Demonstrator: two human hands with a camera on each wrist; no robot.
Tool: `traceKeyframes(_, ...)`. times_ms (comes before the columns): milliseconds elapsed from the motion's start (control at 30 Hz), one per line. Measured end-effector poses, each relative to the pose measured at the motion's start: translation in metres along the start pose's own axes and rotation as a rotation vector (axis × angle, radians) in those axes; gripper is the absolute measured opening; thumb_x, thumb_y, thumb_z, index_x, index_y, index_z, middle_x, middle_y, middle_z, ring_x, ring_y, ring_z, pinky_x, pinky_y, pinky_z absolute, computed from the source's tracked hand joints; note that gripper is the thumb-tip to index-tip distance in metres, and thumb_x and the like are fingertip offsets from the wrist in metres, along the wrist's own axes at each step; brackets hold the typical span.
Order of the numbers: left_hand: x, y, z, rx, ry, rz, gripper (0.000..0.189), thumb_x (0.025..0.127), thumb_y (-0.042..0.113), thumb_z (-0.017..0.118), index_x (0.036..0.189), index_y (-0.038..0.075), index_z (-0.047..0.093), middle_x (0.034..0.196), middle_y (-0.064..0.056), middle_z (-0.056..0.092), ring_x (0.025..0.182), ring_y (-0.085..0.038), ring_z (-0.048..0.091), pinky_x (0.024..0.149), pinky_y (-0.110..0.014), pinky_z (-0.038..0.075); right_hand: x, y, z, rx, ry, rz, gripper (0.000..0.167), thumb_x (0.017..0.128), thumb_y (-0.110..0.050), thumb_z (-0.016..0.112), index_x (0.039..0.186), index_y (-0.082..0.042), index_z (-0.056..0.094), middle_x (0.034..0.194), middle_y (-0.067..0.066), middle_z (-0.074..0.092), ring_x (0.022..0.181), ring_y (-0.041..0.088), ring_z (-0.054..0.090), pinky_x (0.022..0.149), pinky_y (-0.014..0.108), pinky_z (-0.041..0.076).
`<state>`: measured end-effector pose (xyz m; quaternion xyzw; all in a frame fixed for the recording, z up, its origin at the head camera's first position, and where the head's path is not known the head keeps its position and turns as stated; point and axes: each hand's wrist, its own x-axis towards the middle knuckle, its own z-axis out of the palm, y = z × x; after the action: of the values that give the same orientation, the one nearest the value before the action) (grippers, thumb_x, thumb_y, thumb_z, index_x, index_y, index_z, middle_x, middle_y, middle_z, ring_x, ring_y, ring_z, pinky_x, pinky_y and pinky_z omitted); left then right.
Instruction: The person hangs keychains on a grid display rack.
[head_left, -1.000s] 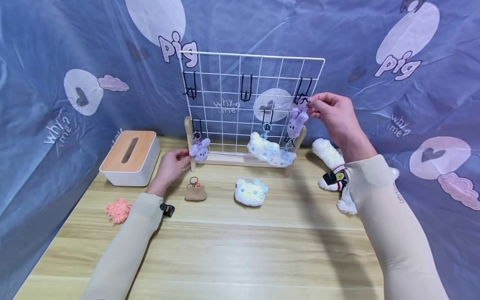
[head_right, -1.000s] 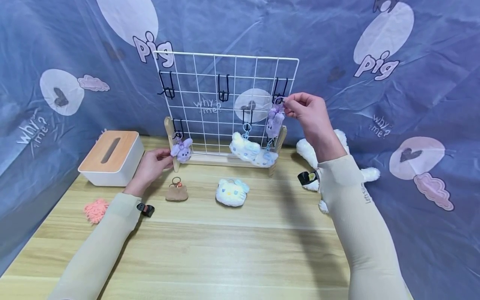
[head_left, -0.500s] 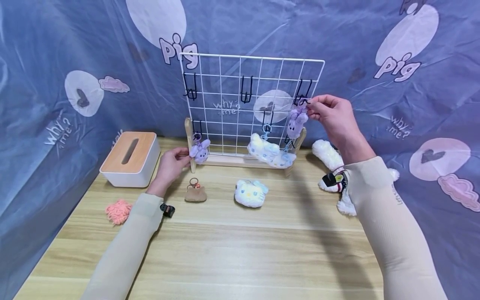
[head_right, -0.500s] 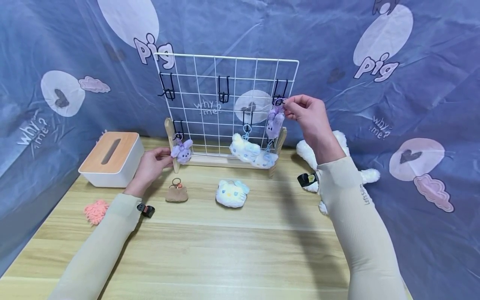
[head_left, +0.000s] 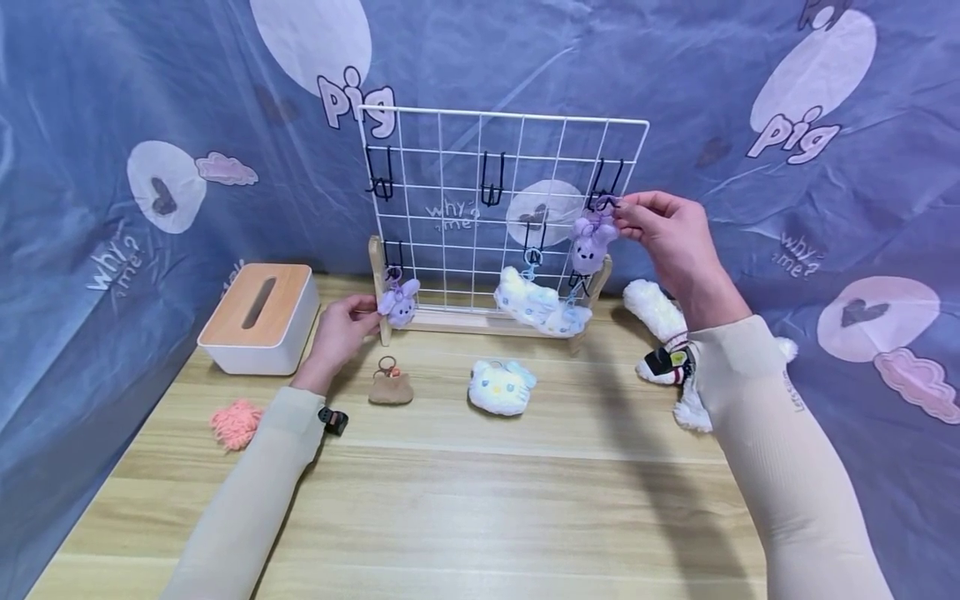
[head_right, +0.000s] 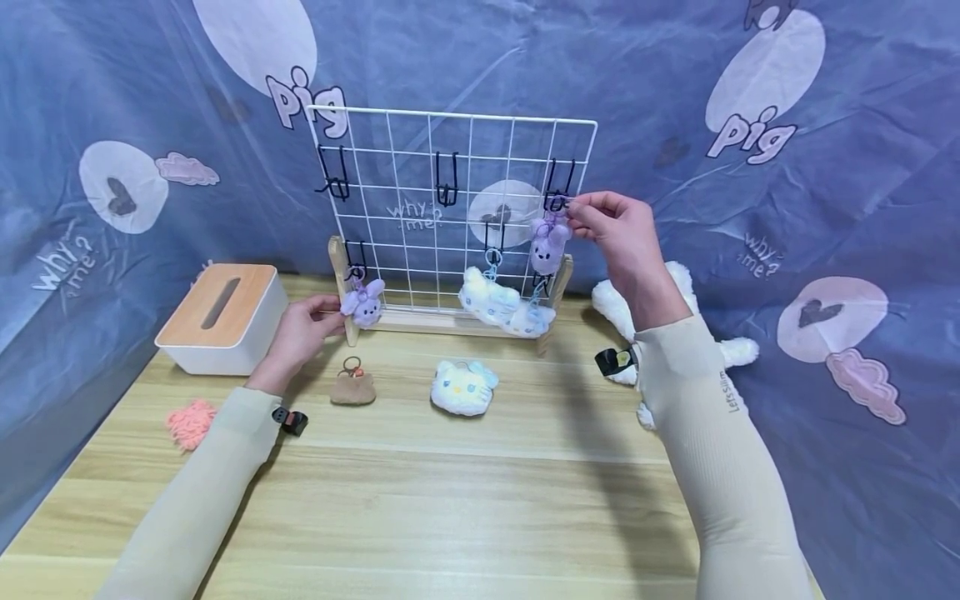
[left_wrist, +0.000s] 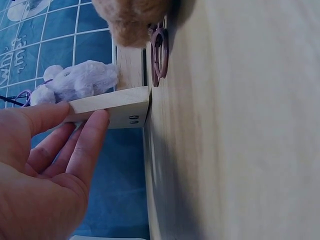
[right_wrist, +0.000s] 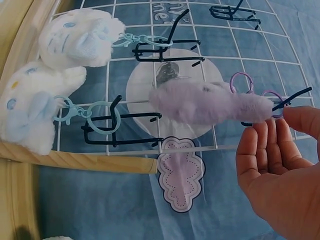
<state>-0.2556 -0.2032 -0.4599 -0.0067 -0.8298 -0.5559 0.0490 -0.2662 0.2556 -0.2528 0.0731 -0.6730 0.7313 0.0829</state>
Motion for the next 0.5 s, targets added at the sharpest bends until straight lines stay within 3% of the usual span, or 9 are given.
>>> traceKeyframes(233, -0.001, 0.001, -0.001, 0.002, 0.001, -0.002, 0.039, 0.107, 0.006, 0.071, 0.143, -0.010, 0.068, 0.134, -0.033, 0.075, 0.109, -0.030, 0.078, 0.090, -0.023, 0.071, -0.006, -0.001, -0.004, 0.059, 0.000, -0.005, 0.007, 0.100, 0.005, 0.078, 0.100, 0.000, 0.083, 0.089, 0.004, 0.083, 0.074, 0.011, 0.076, 0.075, 0.020, 0.068)
traceKeyframes(500, 0.001, 0.000, -0.001, -0.006, -0.004, -0.010, 0.040, 0.107, 0.005, 0.070, 0.144, -0.011, 0.066, 0.136, -0.034, 0.074, 0.115, -0.038, 0.077, 0.093, -0.027, 0.071, -0.018, 0.003, -0.009, 0.027, -0.013, -0.004, 0.006, 0.101, 0.003, 0.079, 0.106, 0.002, 0.083, 0.091, 0.003, 0.083, 0.077, 0.012, 0.077, 0.077, 0.021, 0.068)
